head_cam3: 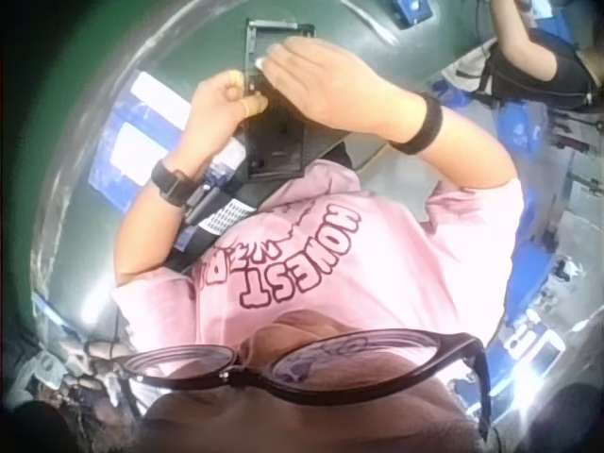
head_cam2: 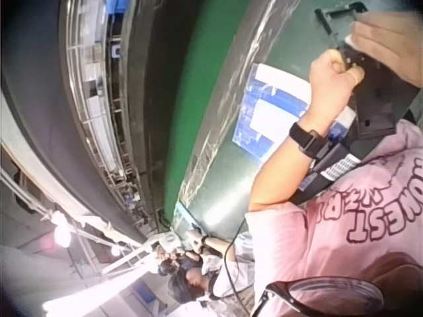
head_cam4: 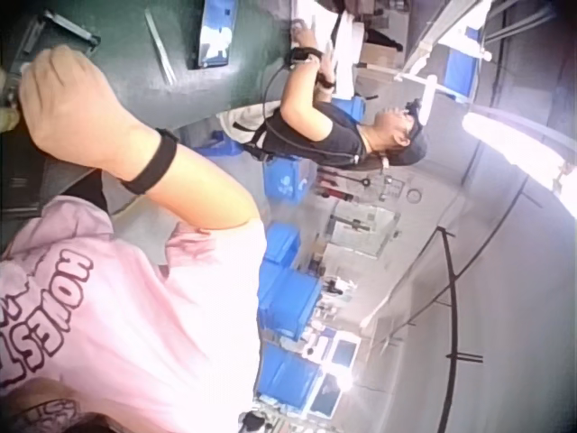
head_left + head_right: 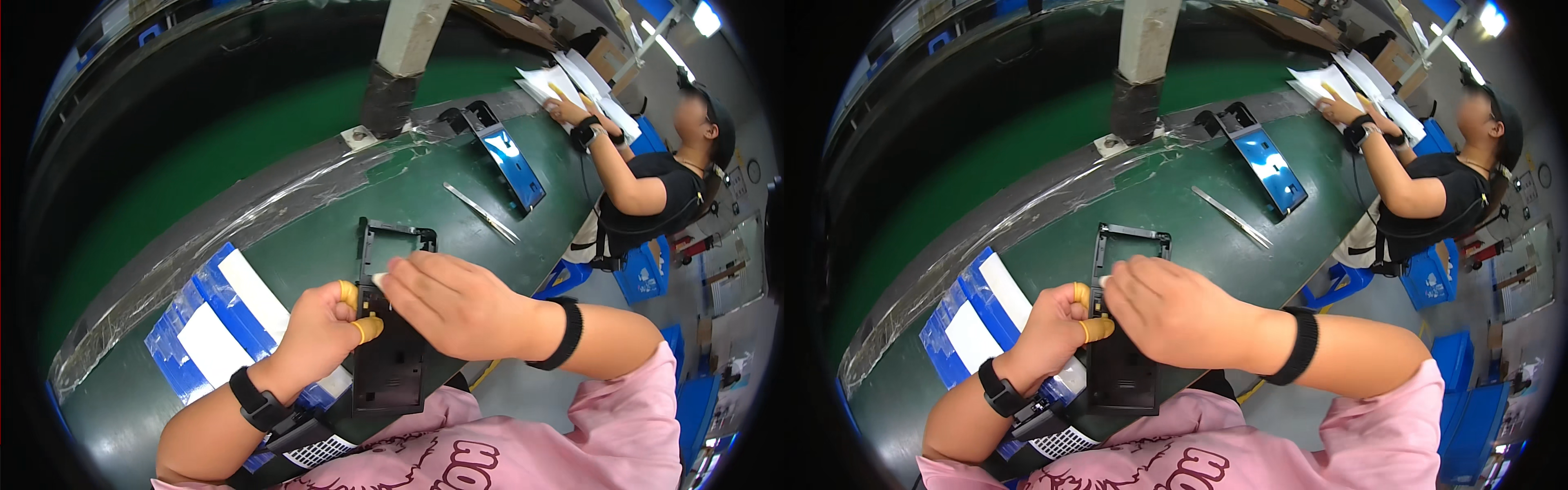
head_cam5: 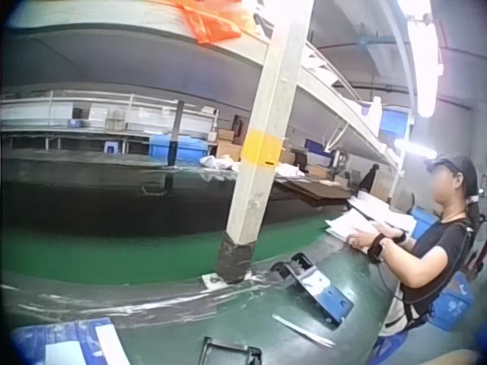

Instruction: Assembling or repairing plastic housings for electronic devices on an industrial production line.

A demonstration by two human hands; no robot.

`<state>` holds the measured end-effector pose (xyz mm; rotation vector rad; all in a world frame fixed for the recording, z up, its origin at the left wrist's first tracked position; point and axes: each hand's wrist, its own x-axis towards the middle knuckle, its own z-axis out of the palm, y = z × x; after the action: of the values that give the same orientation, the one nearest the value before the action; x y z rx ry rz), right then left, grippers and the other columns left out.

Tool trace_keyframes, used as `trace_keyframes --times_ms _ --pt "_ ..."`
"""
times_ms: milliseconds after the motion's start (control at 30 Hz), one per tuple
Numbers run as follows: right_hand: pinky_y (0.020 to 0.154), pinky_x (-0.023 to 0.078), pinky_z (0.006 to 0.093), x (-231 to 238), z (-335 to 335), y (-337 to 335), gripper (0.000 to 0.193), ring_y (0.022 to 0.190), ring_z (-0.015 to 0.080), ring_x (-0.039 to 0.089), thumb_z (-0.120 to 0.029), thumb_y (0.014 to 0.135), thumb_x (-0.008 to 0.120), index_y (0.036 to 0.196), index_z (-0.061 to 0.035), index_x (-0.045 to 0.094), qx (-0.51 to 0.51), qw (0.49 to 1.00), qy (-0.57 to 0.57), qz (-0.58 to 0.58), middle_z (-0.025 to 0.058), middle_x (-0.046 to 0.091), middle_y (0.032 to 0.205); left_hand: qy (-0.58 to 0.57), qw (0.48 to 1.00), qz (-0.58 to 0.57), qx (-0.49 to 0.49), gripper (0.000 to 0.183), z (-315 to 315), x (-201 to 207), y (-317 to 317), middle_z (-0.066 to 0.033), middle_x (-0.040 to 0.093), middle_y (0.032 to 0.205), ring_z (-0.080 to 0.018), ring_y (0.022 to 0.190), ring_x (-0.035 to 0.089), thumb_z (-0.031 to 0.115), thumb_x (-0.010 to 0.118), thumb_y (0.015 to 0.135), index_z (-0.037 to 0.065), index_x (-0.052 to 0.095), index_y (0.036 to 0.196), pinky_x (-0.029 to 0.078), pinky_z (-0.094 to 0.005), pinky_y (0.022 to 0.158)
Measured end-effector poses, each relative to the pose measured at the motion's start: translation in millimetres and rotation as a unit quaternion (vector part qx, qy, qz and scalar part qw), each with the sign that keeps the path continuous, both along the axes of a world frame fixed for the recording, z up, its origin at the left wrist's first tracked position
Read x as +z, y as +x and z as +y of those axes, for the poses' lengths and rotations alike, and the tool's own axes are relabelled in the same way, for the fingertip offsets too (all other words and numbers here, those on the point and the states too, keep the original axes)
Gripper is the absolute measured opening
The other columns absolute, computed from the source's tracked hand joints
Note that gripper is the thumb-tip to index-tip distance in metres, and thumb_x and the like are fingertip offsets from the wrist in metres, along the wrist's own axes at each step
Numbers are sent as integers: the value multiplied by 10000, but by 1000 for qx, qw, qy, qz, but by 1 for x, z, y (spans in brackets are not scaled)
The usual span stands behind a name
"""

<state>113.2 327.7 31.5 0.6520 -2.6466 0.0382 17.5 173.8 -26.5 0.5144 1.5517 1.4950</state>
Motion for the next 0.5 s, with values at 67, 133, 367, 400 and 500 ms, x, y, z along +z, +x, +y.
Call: trace_keyframes --times_ms 67,133,367,400,500 --pt "681 478 311 -1 2 -1 345 792 267 544 -75 591 546 889 97 518 7 999 42 19 189 534 889 9 998 -59 1 127 2 0 2 27 492 580 -29 496 423 -54 597 672 11 506 733 332 -192 425" --pt "673 482 316 1 -6 -11 341 795 267 546 -74 591 545 888 92 525 28 1000 9 0 183 537 883 19 998 -57 8 125 -1 -10 0 25 493 579 -28 494 425 -56 593 671 10 508 735 330 -190 423" --pt "676 478 299 -2 5 -3 349 800 256 542 -65 587 546 903 81 523 17 1000 14 8 164 536 889 18 999 -48 5 127 1 -2 1 23 488 567 -33 478 428 -75 556 656 9 510 740 326 -191 413" --pt "676 478 299 -1 4 -4 349 800 256 542 -65 587 546 903 81 523 14 1000 15 8 164 536 889 19 999 -49 2 127 2 -3 1 23 488 567 -33 478 428 -75 556 656 9 510 740 326 -191 413" --pt "682 479 304 0 -6 -18 348 813 258 541 -61 586 547 904 76 528 24 998 -22 -45 161 533 896 -12 1000 -19 6 123 -1 -10 -2 27 483 564 -31 477 423 -70 572 668 12 509 733 323 -190 413"
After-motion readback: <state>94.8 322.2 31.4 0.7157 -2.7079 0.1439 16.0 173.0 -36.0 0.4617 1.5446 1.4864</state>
